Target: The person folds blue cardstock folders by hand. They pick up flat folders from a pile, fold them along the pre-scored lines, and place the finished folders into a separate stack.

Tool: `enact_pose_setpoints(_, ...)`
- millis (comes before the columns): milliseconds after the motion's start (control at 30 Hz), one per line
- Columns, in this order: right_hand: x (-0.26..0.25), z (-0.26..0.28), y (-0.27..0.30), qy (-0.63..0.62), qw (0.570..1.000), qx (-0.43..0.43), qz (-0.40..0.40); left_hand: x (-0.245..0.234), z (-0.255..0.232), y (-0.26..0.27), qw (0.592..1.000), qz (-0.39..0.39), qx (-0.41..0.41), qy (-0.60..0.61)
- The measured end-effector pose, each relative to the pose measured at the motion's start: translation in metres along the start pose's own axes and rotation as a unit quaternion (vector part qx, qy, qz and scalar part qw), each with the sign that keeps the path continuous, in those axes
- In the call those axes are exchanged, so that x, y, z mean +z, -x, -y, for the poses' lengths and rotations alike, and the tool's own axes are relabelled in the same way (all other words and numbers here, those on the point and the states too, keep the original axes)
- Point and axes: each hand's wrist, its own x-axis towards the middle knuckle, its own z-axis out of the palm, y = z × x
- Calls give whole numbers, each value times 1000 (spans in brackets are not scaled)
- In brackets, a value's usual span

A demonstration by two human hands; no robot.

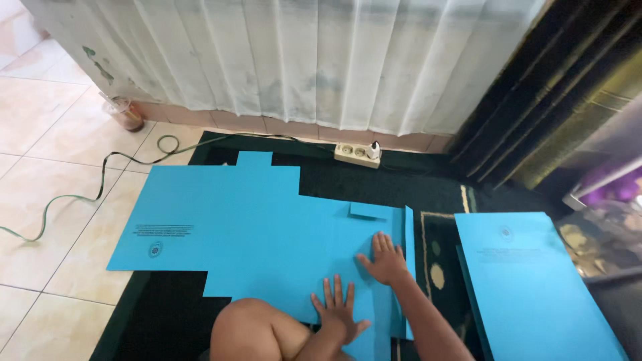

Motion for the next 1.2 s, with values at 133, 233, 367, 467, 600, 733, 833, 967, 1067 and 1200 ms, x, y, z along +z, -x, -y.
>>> enact_pose_setpoints(133,27,-8,48,175,960,-169,-136,131,23,-157,768,-633,2,-94)
enact_pose_setpoints(233,6,-5,118,117,964,-194,-142,92,18,-163,761,-642,51,-71)
enact_pose_setpoints(367,9,-6,177,25,998,30,46,49,21,-163,883,-459,81,57)
enact_pose_setpoints(467,10,0,190,-97,983,130,92,60,35,-173,871,-444,137,163)
enact_pose_setpoints(600,13,13,180,-145,976,156,53,41,47,-131,885,-336,167,276)
enact_pose_setpoints(733,8,9,175,-297,929,220,-10,41,46,-131,889,-315,167,288)
enact_pose_setpoints(833,12,4,159,-489,838,225,-85,48,37,-134,886,-350,159,259)
enact_pose_setpoints(967,13,21,161,-393,900,66,-175,25,18,-71,841,-419,239,244)
enact_pose_setpoints(1067,11,28,165,-205,971,-13,-118,6,4,-27,869,-355,305,158)
enact_pose_setpoints(1200,39,9,148,29,992,-65,-105,30,-5,-53,897,-306,315,-42)
